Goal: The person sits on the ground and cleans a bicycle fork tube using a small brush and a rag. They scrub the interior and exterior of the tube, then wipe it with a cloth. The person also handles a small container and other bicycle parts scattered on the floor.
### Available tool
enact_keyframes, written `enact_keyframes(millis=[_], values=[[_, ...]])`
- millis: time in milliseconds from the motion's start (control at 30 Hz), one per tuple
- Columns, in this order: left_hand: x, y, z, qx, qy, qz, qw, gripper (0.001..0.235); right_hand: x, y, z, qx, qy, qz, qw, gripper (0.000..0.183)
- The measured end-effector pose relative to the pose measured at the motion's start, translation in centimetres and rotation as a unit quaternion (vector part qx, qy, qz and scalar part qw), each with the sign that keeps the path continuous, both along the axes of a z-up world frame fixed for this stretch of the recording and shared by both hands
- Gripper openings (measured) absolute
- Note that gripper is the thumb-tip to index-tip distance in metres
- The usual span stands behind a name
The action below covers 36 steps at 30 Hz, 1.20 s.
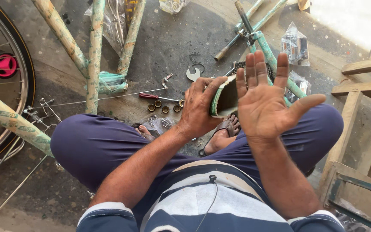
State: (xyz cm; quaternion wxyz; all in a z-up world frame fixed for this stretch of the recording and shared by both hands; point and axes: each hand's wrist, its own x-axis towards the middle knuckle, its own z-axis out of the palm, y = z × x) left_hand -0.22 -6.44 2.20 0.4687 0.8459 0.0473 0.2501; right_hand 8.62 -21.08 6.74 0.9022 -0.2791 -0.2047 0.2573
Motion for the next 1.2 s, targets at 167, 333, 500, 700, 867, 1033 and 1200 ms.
enact_keyframes(millis=[167,333,500,700,867,1033,1200], values=[[-0.2,0.7,0.4,0.020,0.006,0.025,0.999,0.089,-1.9,-0.3,-0.8,-0.052,-0.028,-0.017,0.998,0.095],[-0.3,0.8,0.3,0.046,-0.003,0.028,0.999,0.088,-3.1,-0.9,-0.7,-0.138,-0.118,-0.030,0.983,0.104],[-0.1,1.3,-0.4,0.070,0.024,0.037,0.997,0.086,-3.0,-2.4,-0.1,-0.244,-0.219,0.021,0.944,0.115],[-0.1,2.4,-0.3,0.091,0.030,0.059,0.994,0.086,-1.9,-3.3,1.2,-0.284,-0.233,0.032,0.930,0.119],[-0.2,1.4,-0.4,0.120,0.033,0.048,0.991,0.087,-2.8,-2.0,-1.1,-0.260,-0.306,-0.012,0.916,0.112],[-0.4,2.7,-0.6,0.063,0.054,0.072,0.994,0.085,-3.5,-3.0,-1.4,-0.243,-0.255,0.025,0.936,0.111],[-0.3,1.7,-0.5,0.077,0.052,0.041,0.995,0.089,-1.8,-2.5,-1.4,-0.063,-0.068,-0.005,0.996,0.106]])
